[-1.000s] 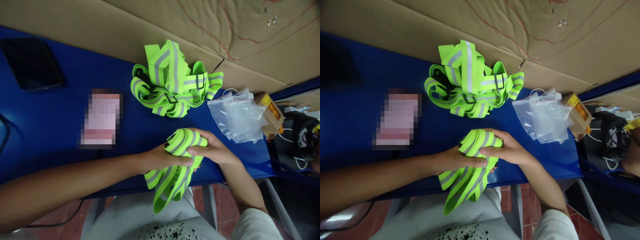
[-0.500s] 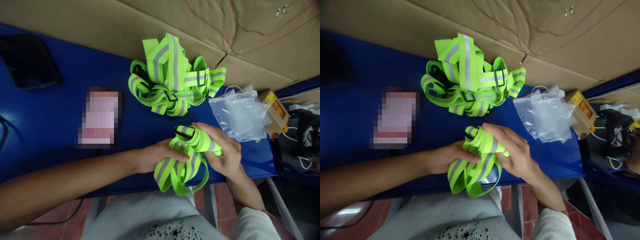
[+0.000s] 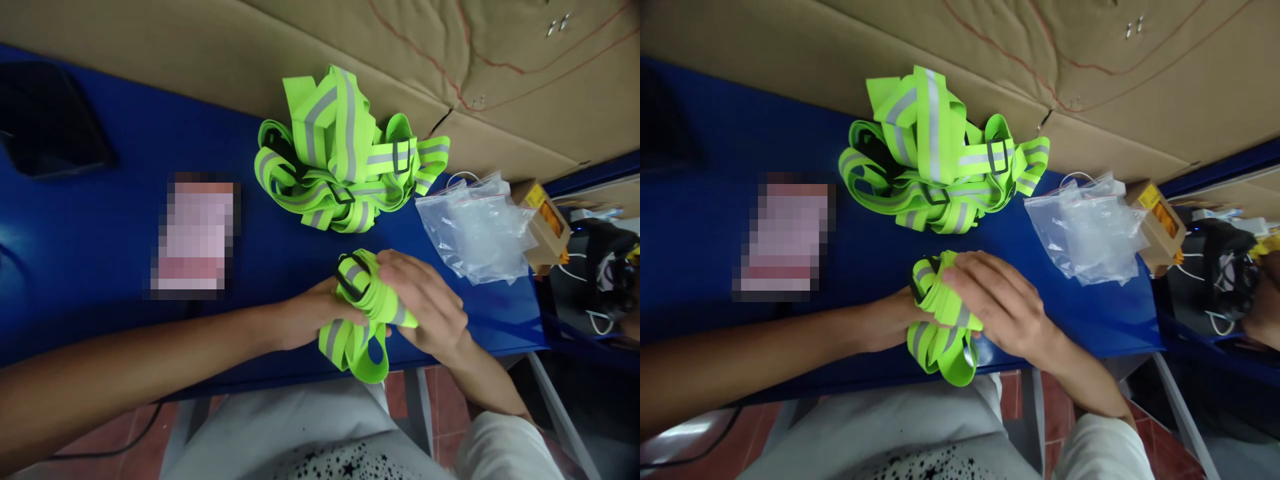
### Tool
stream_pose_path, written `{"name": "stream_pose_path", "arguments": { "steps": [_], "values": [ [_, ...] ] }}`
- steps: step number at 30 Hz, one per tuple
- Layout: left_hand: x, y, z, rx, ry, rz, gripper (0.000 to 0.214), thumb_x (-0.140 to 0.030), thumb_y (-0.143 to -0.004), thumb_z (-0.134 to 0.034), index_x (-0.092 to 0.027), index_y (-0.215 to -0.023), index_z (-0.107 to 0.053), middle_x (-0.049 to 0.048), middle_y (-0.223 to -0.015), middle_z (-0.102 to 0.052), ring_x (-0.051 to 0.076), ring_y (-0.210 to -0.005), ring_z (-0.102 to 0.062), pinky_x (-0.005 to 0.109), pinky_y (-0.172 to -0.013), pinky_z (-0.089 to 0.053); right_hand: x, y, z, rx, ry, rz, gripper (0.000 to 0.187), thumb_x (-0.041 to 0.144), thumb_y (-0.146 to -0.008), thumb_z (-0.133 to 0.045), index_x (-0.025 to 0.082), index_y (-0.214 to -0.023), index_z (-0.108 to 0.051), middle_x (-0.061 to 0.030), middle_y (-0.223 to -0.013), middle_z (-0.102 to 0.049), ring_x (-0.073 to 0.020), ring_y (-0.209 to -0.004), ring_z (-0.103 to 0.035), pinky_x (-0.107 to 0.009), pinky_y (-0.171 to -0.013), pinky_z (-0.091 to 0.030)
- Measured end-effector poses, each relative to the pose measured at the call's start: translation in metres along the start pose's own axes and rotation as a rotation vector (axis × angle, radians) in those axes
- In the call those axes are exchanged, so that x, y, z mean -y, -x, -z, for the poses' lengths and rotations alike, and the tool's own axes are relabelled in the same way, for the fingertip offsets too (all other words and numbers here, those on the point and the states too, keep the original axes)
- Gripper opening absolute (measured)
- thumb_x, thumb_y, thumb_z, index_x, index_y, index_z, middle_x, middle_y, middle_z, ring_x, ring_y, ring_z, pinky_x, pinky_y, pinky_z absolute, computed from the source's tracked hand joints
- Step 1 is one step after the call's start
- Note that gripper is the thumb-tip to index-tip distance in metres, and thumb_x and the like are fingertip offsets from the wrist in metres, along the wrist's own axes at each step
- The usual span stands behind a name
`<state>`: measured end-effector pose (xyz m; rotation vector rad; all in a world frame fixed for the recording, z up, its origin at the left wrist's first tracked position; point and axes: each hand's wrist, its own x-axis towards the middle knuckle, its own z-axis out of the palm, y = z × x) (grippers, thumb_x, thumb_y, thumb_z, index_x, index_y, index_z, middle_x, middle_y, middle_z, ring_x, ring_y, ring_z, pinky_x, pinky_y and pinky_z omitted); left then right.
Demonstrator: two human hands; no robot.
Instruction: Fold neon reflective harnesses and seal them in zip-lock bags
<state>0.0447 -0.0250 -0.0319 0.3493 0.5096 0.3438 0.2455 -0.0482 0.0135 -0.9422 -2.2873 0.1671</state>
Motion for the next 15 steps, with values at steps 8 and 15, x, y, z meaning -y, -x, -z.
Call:
{"name": "stream_pose_path", "arguments": {
  "steps": [8, 15],
  "values": [
    [-0.015, 0.007, -0.001, 0.160, -0.032, -0.013, 0.057, -0.029, -0.056, -0.100, -0.022, -0.107, -0.075, 0.0024, -0.096, -0.078, 0.019, -0.088, -0.074, 0.029, -0.079, -0.059, -0.005, -0.008, 0.008, 0.246, 0.155, 0.108, 0.054, 0.011, -0.099, -0.060, 0.030, -0.149, -0.056, -0.0041, -0.141, -0.067, -0.0253, -0.143, -0.054, -0.053, -0.124, -0.045],
    [-0.019, 0.003, 0.000, -0.042, -0.101, -0.085, 0.044, -0.021, -0.067, -0.094, -0.023, -0.107, -0.078, 0.0031, -0.100, -0.080, 0.019, -0.095, -0.074, 0.028, -0.084, -0.058, -0.013, -0.011, 0.025, 0.490, -0.396, -0.100, 0.067, 0.037, -0.100, -0.057, 0.020, -0.161, -0.036, -0.0100, -0.171, -0.027, -0.0310, -0.161, -0.020, -0.058, -0.132, -0.020]
  ]
}}
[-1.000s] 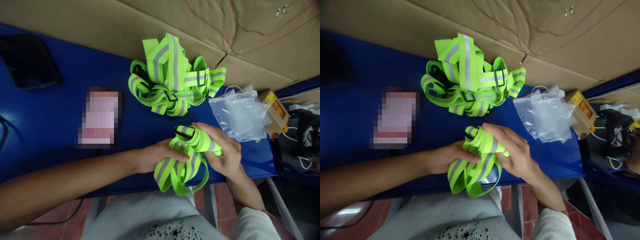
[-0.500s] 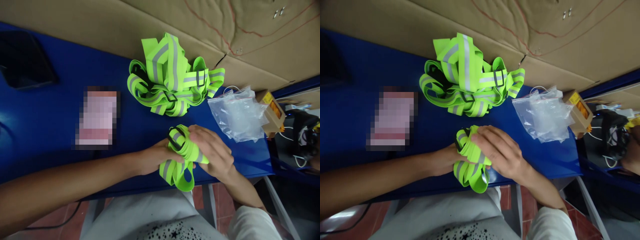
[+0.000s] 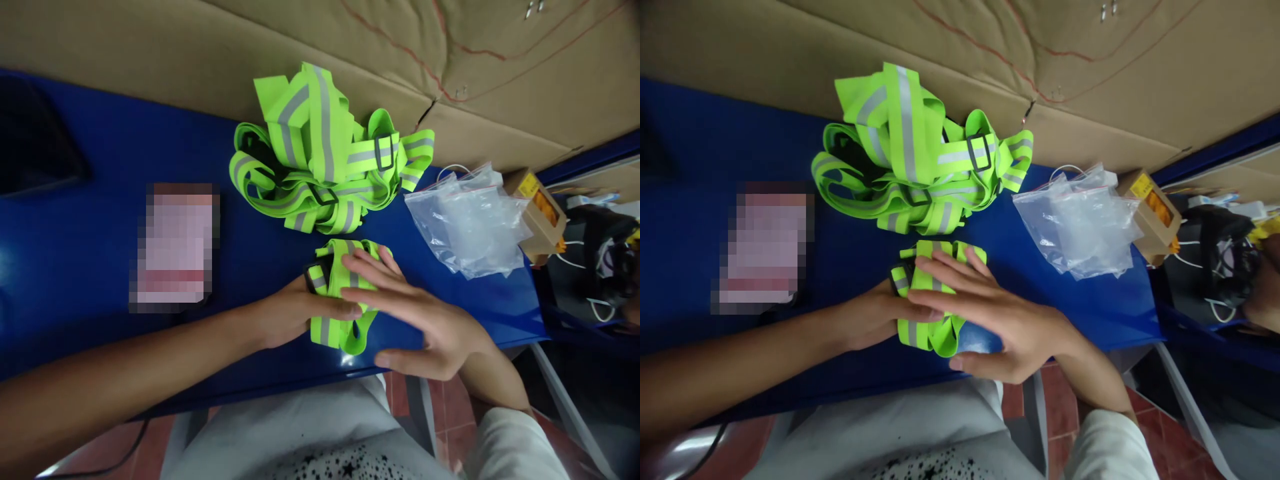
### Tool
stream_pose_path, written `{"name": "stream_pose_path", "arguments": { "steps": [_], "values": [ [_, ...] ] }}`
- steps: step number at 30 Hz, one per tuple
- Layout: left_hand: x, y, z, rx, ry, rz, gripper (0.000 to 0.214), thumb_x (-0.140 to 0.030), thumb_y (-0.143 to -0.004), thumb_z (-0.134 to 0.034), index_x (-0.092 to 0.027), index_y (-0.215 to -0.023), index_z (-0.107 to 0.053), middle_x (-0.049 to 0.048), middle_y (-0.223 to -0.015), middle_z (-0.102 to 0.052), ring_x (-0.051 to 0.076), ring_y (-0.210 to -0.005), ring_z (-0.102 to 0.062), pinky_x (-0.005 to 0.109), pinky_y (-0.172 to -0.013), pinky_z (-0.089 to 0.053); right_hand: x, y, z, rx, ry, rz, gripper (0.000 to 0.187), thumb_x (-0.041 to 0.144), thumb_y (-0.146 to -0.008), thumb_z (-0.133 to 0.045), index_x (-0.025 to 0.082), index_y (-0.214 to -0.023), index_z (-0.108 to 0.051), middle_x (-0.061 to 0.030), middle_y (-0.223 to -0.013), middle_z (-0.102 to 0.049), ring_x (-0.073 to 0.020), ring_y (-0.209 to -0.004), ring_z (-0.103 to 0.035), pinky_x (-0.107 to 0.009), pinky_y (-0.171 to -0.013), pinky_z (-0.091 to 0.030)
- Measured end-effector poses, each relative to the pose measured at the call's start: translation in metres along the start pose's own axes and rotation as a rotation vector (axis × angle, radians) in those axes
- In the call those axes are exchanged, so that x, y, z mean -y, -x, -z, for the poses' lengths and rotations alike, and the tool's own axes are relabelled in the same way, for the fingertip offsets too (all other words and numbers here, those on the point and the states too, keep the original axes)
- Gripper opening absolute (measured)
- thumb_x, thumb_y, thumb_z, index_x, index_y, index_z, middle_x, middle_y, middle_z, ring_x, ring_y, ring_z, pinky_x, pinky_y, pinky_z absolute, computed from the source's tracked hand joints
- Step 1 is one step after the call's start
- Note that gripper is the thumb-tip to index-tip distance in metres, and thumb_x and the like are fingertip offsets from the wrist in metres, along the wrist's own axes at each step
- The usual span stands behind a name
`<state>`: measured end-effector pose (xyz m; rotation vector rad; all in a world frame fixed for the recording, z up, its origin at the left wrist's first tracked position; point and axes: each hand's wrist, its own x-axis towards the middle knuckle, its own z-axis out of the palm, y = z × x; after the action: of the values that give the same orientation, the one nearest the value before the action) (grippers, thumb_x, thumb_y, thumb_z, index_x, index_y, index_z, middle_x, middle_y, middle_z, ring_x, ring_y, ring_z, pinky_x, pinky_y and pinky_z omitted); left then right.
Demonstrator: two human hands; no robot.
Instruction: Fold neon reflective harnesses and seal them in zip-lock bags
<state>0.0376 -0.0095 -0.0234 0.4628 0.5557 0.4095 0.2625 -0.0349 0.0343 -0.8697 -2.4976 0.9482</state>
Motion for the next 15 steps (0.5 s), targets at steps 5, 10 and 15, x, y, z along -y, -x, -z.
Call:
{"name": "stream_pose_path", "arguments": {
  "steps": [5, 10, 15],
  "values": [
    [0.000, -0.001, 0.002, -0.065, -0.045, 0.065, 0.047, -0.019, -0.058, -0.096, -0.020, -0.103, -0.080, 0.0040, -0.096, -0.081, 0.020, -0.087, -0.073, 0.030, -0.080, -0.058, -0.019, -0.001, 0.002, -0.368, -0.361, -0.253, 0.067, 0.048, -0.094, -0.070, 0.029, -0.154, -0.046, -0.0062, -0.161, -0.047, -0.0280, -0.151, -0.044, -0.045, -0.126, -0.039],
    [0.004, -0.003, 0.001, -0.049, 0.005, 0.073, 0.046, -0.012, -0.057, -0.092, -0.019, -0.100, -0.080, 0.0023, -0.089, -0.080, 0.019, -0.080, -0.072, 0.029, -0.074, -0.058, -0.028, -0.011, -0.011, -0.224, -0.521, -0.422, 0.065, 0.043, -0.080, -0.086, 0.022, -0.137, -0.063, -0.0052, -0.123, -0.075, -0.0212, -0.104, -0.074, -0.033, -0.088, -0.064],
    [0.005, -0.006, -0.001, 0.002, 0.183, 0.112, 0.035, -0.016, -0.066, -0.085, -0.017, -0.100, -0.079, 0.0056, -0.093, -0.080, 0.024, -0.085, -0.074, 0.038, -0.082, -0.060, -0.014, -0.011, -0.021, -0.435, -0.244, -0.300, 0.048, 0.031, -0.086, -0.082, 0.022, -0.132, -0.066, -0.0042, -0.122, -0.075, -0.0181, -0.102, -0.074, -0.030, -0.090, -0.063]
  ]
}}
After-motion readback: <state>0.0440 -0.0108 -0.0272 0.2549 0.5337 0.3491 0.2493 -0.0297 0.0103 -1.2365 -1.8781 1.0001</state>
